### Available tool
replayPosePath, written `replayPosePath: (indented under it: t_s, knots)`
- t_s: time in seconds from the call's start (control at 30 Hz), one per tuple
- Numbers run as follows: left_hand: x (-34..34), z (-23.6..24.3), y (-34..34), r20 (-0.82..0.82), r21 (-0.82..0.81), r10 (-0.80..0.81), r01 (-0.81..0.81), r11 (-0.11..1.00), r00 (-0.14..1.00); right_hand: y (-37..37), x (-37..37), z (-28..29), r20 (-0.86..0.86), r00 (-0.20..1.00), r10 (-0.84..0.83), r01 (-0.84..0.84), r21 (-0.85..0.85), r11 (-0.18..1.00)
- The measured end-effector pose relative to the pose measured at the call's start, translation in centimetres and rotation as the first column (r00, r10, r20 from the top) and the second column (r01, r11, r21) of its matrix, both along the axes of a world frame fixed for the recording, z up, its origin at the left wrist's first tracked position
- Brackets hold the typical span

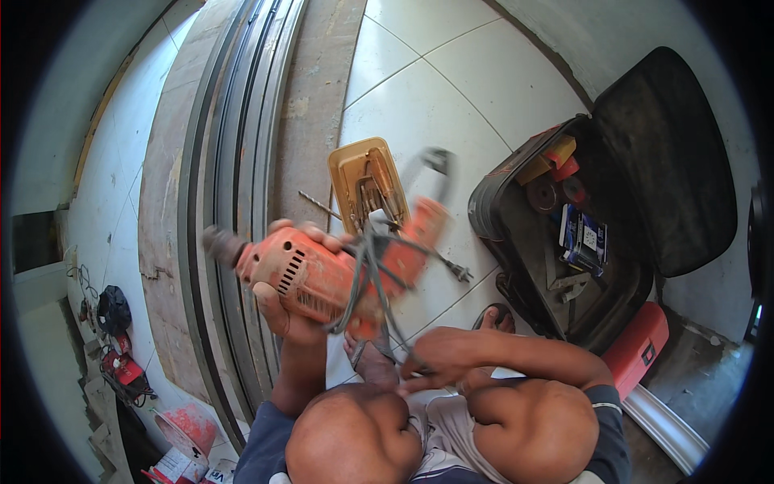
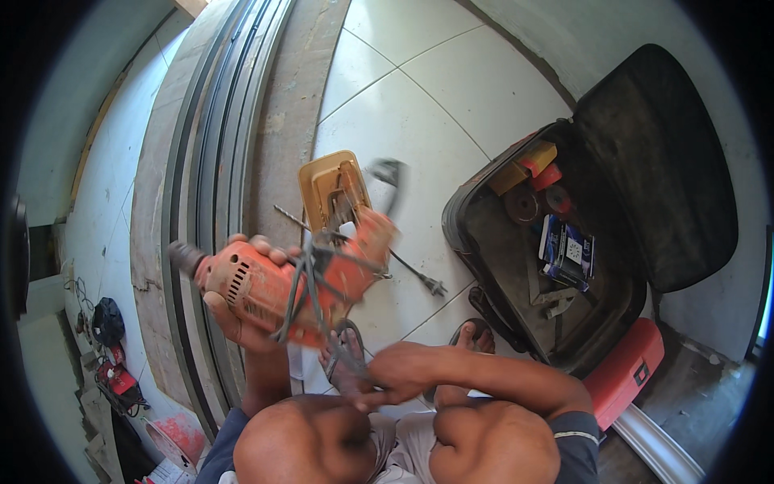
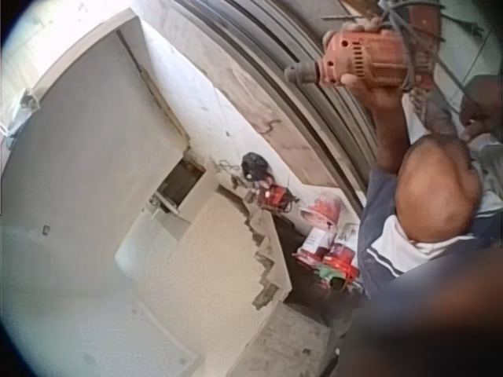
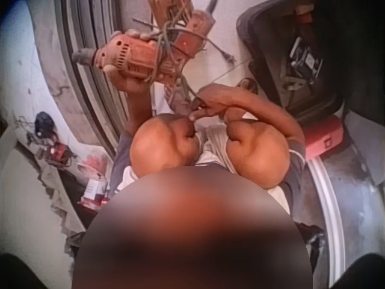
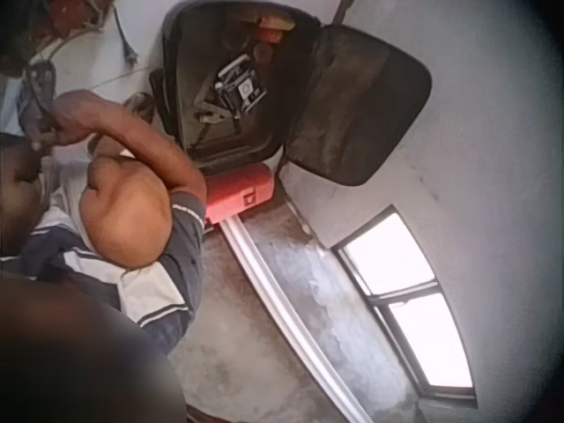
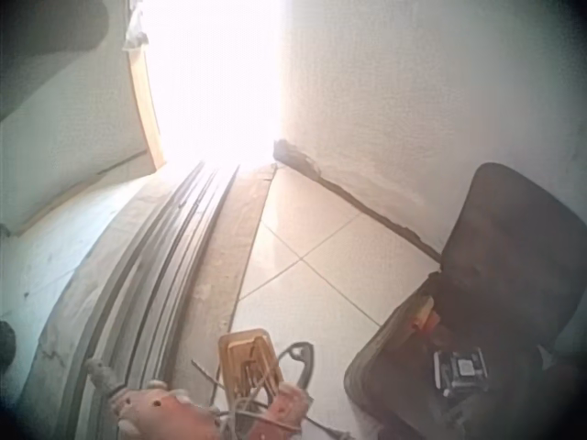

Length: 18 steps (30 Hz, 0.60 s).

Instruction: Replacing a drill bit and then using a power drill to create a hole in a concrete step.

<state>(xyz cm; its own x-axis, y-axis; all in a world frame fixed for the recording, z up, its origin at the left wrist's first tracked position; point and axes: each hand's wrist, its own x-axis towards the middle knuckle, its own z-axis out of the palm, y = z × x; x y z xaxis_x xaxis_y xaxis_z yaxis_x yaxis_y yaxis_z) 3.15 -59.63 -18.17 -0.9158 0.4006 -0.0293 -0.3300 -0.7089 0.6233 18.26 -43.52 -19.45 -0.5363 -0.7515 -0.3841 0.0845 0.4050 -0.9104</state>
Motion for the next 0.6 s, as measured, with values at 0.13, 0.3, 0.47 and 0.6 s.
replayPosePath:
  t_s: [0.13, 0.3, 0.47, 0.6]
  knots:
    - [-3.9, 0.0, -5.0, -0.419, -0.357, -0.101, -0.061, 0.932, 0.902, 10.7, 3.3, 0.2, -0.310, 0.691, -0.653, 0.409, -0.577, 0.707]
    - [-1.4, -2.3, -4.3, 0.206, 0.526, -0.491, 0.327, 0.785, 0.847, 15.7, 2.1, 3.6, -0.482, 0.276, -0.831, 0.904, 0.425, 0.054]
    - [-0.3, -2.5, -2.9, 0.483, 0.631, -0.491, 0.101, 0.769, 0.725, 8.1, -1.5, 5.4, -0.839, 0.325, -0.436, 0.924, 0.183, 0.336]
    - [0.5, -1.1, -1.9, 0.348, 0.600, -0.528, 0.249, 0.760, 0.775, 7.8, -5.4, 2.7, -0.432, 0.648, -0.628, 0.748, 0.205, 0.631]
